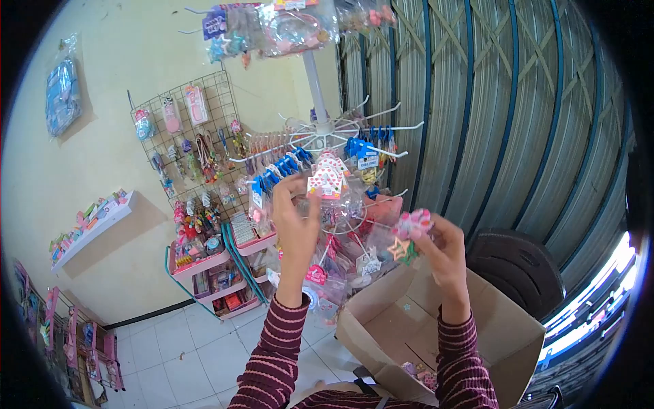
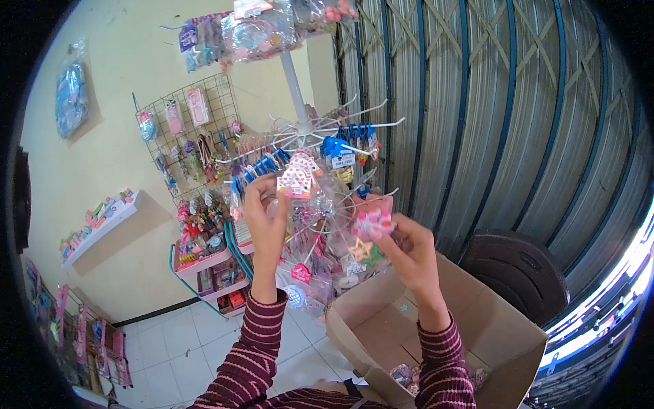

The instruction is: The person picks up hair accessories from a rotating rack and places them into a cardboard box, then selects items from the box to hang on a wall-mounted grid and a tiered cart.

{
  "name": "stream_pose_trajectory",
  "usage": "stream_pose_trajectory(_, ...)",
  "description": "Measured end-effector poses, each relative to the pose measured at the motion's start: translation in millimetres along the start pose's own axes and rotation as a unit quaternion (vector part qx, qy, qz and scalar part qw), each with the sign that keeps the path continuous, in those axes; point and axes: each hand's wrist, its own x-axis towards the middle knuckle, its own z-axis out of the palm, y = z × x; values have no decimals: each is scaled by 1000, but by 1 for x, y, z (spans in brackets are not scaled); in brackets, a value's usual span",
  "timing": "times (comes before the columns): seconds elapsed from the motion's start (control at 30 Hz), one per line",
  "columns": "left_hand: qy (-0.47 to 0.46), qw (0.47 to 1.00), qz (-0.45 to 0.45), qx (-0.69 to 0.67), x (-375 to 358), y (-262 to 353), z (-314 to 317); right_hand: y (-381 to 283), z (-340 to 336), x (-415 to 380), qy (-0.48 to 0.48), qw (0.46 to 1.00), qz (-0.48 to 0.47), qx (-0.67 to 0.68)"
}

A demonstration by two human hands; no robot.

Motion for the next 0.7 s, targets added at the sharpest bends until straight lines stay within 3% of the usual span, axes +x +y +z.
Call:
stream_pose_trajectory(0.2,38,995,44,-77,44,45,-44,-39,26,55,-38,994,-101,35)
stream_pose_trajectory(0.33,147,982,95,-78,141,59,-70,-59,33,86,-88,990,-110,-23)
stream_pose_trajectory(0.43,167,976,86,-113,207,62,-77,-70,39,98,-113,980,-157,-44)
stream_pose_trajectory(0.5,47,942,67,-326,233,66,-80,-78,44,105,-111,979,-161,-53)
stream_pose_trajectory(0.53,52,941,74,-326,240,68,-79,-84,48,109,-111,979,-159,-62)
stream_pose_trajectory(0.6,-67,878,45,-472,248,71,-73,-102,61,118,-120,970,-189,-99)
stream_pose_trajectory(0.7,-75,876,80,-470,244,72,-63,-123,84,145,-126,940,-267,-169)
